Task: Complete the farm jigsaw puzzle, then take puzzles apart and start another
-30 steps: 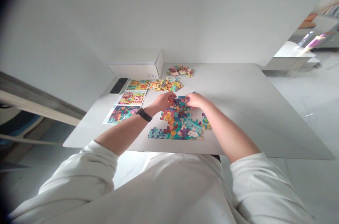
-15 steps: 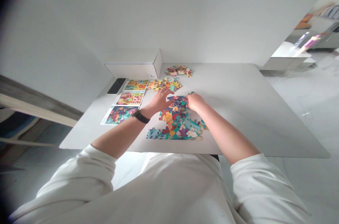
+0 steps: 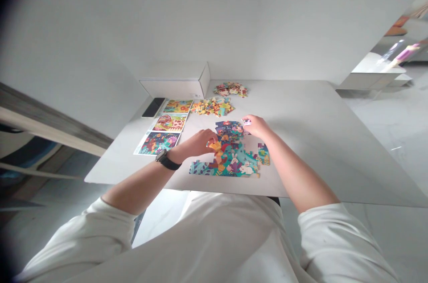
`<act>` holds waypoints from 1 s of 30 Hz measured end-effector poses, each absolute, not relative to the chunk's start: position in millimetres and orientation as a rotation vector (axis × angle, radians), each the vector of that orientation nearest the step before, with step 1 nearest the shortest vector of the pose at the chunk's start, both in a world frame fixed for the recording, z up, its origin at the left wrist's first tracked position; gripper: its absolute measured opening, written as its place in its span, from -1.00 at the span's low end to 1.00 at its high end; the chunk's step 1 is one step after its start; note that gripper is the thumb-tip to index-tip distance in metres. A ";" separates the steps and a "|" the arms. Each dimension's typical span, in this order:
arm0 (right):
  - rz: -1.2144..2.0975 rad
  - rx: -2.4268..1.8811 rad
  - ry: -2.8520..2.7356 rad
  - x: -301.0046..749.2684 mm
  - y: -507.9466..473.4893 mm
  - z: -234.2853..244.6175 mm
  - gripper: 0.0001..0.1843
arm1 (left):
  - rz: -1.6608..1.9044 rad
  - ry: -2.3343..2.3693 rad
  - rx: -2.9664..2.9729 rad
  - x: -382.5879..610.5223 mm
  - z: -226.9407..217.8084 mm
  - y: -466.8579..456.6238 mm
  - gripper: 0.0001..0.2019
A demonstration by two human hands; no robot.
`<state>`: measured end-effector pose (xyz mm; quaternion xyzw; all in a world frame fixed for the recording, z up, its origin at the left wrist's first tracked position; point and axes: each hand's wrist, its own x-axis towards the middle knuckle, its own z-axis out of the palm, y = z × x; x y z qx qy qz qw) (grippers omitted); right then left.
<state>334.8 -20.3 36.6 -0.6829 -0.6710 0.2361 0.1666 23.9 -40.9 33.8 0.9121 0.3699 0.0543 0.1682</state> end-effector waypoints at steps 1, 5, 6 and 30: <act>0.648 -1.945 -1.884 335.0 -19.8 36.1 -0.52 | 0.143 1.044 2.601 24.5 32.4 -38.9 -0.57; 0.594 -1.916 -1.899 328.4 -16.9 34.3 -0.53 | 0.122 1.034 2.617 28.9 29.2 -33.7 -0.37; 0.550 -1.906 -1.931 327.1 -16.9 34.7 -0.51 | 0.119 1.036 2.611 29.7 29.5 -33.0 -0.35; 0.941 -1.956 -2.112 410.5 -104.3 44.7 -0.68 | 0.219 1.243 2.671 98.5 48.6 -33.9 -0.50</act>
